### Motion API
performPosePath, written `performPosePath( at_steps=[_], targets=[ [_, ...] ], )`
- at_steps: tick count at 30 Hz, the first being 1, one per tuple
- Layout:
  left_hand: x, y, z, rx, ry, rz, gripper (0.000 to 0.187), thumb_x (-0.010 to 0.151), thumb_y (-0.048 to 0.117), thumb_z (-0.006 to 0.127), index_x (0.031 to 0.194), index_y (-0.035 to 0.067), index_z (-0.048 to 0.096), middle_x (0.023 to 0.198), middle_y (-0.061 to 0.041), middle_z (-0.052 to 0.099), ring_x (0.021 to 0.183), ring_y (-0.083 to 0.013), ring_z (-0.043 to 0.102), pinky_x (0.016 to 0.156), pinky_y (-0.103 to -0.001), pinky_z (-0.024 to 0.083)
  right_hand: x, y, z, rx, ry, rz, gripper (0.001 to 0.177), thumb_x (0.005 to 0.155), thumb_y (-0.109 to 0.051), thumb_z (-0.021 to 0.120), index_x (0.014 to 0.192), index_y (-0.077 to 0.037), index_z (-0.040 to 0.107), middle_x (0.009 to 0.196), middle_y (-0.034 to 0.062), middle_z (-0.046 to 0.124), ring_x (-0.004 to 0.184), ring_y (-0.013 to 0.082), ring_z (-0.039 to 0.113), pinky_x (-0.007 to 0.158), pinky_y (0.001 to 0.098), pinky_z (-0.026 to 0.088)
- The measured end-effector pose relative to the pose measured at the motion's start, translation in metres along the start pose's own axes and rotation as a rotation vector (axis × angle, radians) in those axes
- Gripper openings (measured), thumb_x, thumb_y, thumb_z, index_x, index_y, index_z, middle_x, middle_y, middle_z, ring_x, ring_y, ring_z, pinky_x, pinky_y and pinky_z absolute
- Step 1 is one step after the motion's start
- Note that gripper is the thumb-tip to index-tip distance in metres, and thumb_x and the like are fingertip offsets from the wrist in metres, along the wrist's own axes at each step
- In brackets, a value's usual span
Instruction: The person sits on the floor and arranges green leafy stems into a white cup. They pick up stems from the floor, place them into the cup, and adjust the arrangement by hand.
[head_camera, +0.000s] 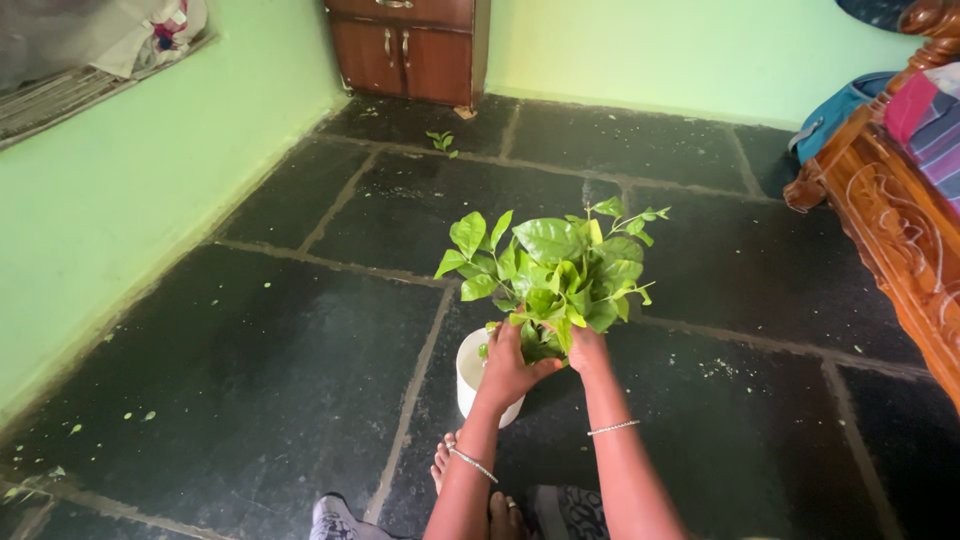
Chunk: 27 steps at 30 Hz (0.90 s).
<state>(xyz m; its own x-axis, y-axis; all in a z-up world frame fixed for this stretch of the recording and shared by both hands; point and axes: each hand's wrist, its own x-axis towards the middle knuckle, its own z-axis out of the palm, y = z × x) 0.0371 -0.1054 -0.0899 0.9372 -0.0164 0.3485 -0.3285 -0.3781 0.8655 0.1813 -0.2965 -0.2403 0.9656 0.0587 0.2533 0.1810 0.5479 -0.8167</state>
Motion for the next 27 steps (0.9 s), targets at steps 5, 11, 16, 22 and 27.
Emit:
performPosePath(
  at_steps=[5, 11, 16, 22, 27],
  targets=[
    [0.0, 0.012, -0.003, -0.034, 0.001, 0.102, 0.101, 0.064, 0.021, 0.094, 0.15, 0.004, 0.043, 0.14, -0.021, 0.059, 0.135, -0.0449, 0.047, 0.114, -0.05, 0.035, 0.002, -0.016, 0.0, 0.021, -0.021, -0.006, 0.084, 0.08, -0.046, 0.084, 0.142, 0.002, 0.052, 0.134, 0.014, 0.062, 0.122, 0.0286, 0.064, 0.103, 0.0483, 0.056],
    [0.001, 0.024, -0.007, -0.081, -0.049, 0.131, 0.096, 0.066, 0.02, 0.093, 0.148, 0.002, 0.046, 0.139, -0.02, 0.062, 0.133, -0.0391, 0.054, 0.113, -0.045, 0.039, 0.008, -0.039, -0.008, 0.076, 0.0, 0.047, 0.076, 0.082, -0.034, 0.084, 0.14, 0.003, 0.053, 0.135, 0.0159, 0.064, 0.122, 0.0312, 0.065, 0.103, 0.0487, 0.057],
    [-0.002, 0.026, 0.0, -0.189, -0.082, 0.099, 0.094, 0.067, 0.02, 0.092, 0.146, -0.002, 0.047, 0.143, -0.021, 0.058, 0.136, -0.0363, 0.053, 0.114, -0.042, 0.04, 0.003, -0.068, -0.003, -0.038, 0.028, 0.004, 0.069, 0.084, -0.025, 0.084, 0.139, 0.002, 0.054, 0.133, 0.0144, 0.063, 0.119, 0.0284, 0.065, 0.1, 0.0468, 0.058],
    [-0.003, 0.014, 0.006, -0.168, -0.145, 0.098, 0.1, 0.072, 0.02, 0.091, 0.154, -0.003, 0.038, 0.157, -0.024, 0.045, 0.151, -0.0366, 0.034, 0.121, -0.042, 0.029, 0.001, -0.098, -0.001, -0.215, 0.115, 0.067, 0.061, 0.08, -0.018, 0.084, 0.133, 0.001, 0.061, 0.128, 0.0107, 0.066, 0.115, 0.0234, 0.066, 0.098, 0.0402, 0.058],
    [0.0, -0.001, -0.003, -0.182, -0.088, 0.032, 0.088, 0.077, 0.023, 0.087, 0.15, 0.0, 0.044, 0.159, -0.02, 0.044, 0.151, -0.0322, 0.037, 0.12, -0.04, 0.03, 0.005, -0.114, -0.021, -0.294, 0.32, 0.229, 0.056, 0.075, -0.013, 0.084, 0.127, -0.001, 0.067, 0.12, 0.0084, 0.071, 0.108, 0.0224, 0.068, 0.093, 0.0376, 0.057]
  ],
)
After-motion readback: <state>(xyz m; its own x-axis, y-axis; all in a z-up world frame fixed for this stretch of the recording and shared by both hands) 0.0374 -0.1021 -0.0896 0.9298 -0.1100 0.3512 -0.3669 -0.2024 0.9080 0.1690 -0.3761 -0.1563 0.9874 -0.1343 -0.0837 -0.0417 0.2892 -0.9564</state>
